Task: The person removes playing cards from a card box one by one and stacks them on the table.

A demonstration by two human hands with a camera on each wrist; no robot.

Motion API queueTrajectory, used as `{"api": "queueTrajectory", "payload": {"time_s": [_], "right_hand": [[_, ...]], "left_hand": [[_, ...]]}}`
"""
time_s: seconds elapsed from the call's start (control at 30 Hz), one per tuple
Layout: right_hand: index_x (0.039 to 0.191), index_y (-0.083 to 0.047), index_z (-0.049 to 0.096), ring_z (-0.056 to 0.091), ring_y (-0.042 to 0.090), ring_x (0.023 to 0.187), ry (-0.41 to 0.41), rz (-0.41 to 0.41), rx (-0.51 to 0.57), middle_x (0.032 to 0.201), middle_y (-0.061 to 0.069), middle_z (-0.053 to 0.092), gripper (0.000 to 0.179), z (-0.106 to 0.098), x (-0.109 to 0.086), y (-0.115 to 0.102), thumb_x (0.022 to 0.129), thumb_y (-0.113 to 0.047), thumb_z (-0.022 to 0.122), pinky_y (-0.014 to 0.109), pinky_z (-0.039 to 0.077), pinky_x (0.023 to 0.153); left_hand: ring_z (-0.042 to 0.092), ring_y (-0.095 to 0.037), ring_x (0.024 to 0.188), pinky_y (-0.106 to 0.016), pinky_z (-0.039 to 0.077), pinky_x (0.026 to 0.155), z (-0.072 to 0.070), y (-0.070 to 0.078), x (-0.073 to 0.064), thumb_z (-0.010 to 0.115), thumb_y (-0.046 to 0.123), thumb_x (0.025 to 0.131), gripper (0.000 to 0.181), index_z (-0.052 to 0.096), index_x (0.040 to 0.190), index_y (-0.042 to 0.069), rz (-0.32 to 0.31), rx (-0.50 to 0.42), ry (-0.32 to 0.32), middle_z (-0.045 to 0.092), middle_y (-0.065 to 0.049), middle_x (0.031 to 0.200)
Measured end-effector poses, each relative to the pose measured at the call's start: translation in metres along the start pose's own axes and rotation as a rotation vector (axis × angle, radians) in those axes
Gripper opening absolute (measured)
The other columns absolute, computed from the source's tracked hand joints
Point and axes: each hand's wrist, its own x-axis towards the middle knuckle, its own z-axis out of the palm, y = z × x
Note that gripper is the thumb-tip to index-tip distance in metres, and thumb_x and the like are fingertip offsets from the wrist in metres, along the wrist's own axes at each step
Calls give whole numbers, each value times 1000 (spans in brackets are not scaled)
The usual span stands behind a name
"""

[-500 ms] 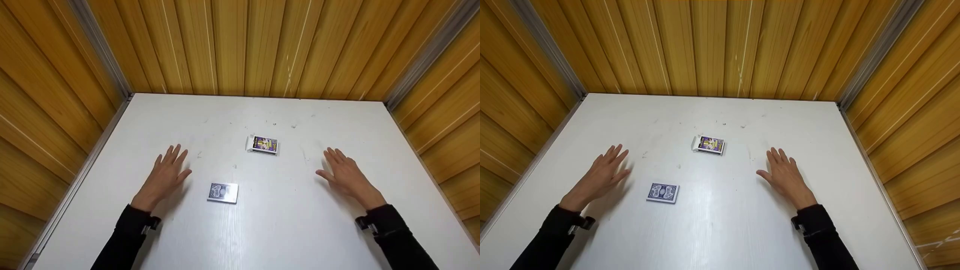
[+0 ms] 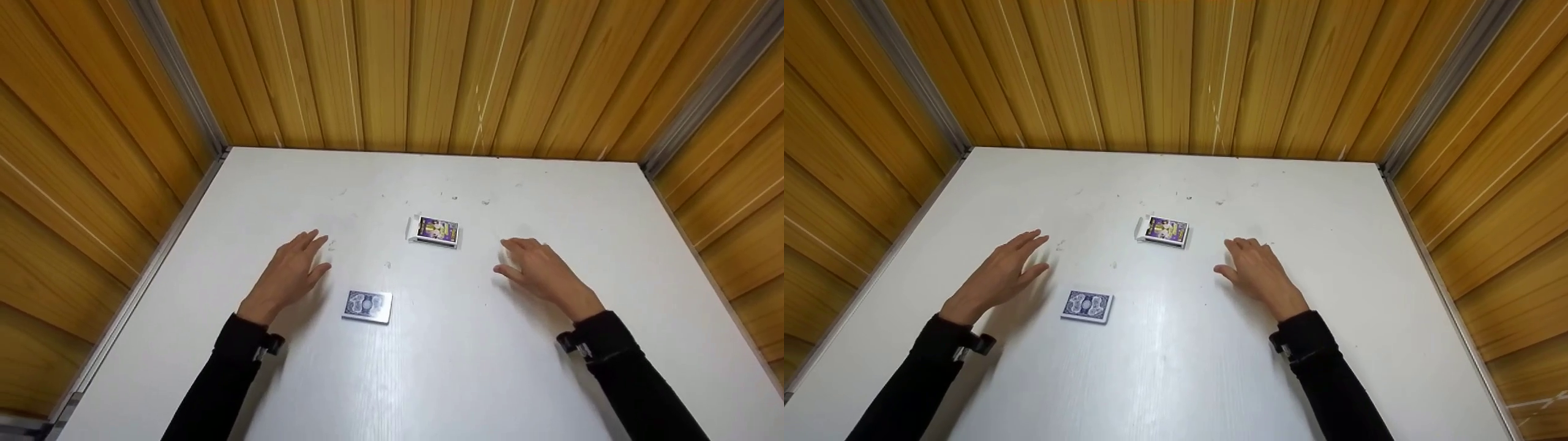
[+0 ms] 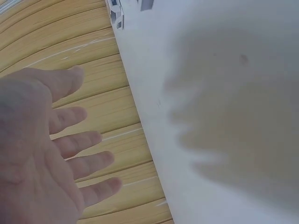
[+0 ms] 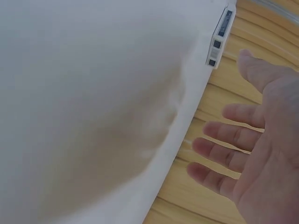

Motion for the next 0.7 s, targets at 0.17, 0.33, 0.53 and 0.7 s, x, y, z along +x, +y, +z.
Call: {"api": "queueTrajectory", "payload": {"time_s": [0.17, 0.33, 0.53, 0.7], "right_hand": [[148, 5, 49, 48, 47, 135, -57, -11, -13, 145, 30, 52, 68, -3, 25, -16, 102, -42, 64, 63, 38, 110], [149, 3, 49, 49, 44, 135, -48, -49, 7, 145, 27, 53, 66, -4, 49, -30, 102, -41, 65, 60, 39, 111], [144, 3, 54, 51, 42, 134, 11, -107, 30, 142, 25, 57, 63, 6, 66, -43, 101, -40, 68, 59, 41, 109], [145, 3, 53, 49, 42, 135, 15, -125, 27, 144, 24, 56, 65, 14, 75, -52, 100, -41, 69, 59, 40, 109]], "left_hand": [[51, -43, 134, -58, 41, 110, 5, 6, 16, 69, 20, 101, 49, 56, 143, -2, 39, -29, 18, 53, -26, 145], [55, -40, 131, -53, 44, 109, 6, 14, 35, 66, 17, 103, 41, 60, 140, 0, 20, -90, -9, 58, -23, 142], [56, -36, 132, -48, 44, 110, 13, 24, 50, 64, 19, 104, 40, 60, 140, 2, -3, -157, -50, 59, -19, 142], [55, -33, 134, -45, 44, 111, 19, 32, 57, 64, 19, 104, 40, 60, 141, 3, -30, -192, -51, 59, -17, 144]]}}
